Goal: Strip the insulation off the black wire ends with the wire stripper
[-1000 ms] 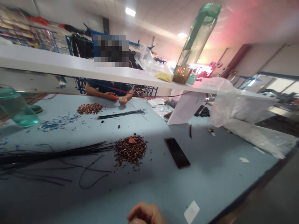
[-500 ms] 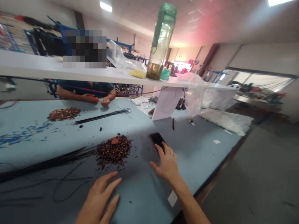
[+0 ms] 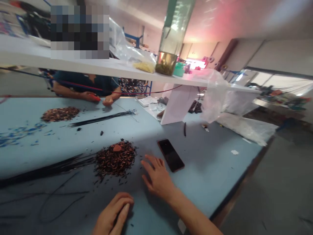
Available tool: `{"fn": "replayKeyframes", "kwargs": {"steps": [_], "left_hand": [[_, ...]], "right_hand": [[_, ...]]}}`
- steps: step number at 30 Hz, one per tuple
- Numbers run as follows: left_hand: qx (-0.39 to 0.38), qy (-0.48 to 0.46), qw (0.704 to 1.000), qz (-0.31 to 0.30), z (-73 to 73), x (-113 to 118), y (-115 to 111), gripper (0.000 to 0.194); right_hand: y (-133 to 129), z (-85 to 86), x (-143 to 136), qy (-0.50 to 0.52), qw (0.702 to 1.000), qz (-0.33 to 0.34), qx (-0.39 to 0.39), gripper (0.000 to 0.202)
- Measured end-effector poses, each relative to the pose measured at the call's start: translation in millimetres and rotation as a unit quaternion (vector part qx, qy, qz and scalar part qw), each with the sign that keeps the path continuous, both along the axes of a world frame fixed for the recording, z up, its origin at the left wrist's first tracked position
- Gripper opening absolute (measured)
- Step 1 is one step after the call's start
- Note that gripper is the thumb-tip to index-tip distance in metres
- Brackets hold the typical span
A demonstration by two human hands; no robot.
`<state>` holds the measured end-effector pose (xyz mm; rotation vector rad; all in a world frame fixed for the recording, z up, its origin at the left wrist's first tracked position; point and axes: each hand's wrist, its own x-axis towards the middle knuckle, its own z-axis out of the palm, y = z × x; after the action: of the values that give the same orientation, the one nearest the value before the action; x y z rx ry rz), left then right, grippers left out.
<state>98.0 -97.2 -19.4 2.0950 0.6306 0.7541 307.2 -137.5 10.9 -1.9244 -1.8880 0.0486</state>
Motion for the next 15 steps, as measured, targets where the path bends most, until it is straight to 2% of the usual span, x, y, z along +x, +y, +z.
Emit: {"fn": "replayKeyframes", "kwargs": {"steps": [4, 8, 11, 15], "left_hand": [[-0.092, 0.028, 0.995, -0.023, 20.5, 2, -4, 0.029], [-0.111, 0.014, 0.993, -0.026, 28.2, 5, -5, 0.033], [-0.108, 0.013, 0.994, -0.029, 28.4, 6, -4, 0.033], [-0.104, 0.025, 0.994, -0.026, 22.0, 3, -4, 0.031]], "right_hand": [[-4, -21.6, 1, 0.028, 0.999, 0.045, -0.013, 0.041], [-14, -34.6, 10, 0.035, 0.996, 0.075, 0.015, 0.036], [-14, -33.6, 13, 0.034, 0.996, 0.085, 0.008, 0.033], [-10, -23.0, 8, 0.037, 0.997, 0.055, -0.025, 0.031]]}}
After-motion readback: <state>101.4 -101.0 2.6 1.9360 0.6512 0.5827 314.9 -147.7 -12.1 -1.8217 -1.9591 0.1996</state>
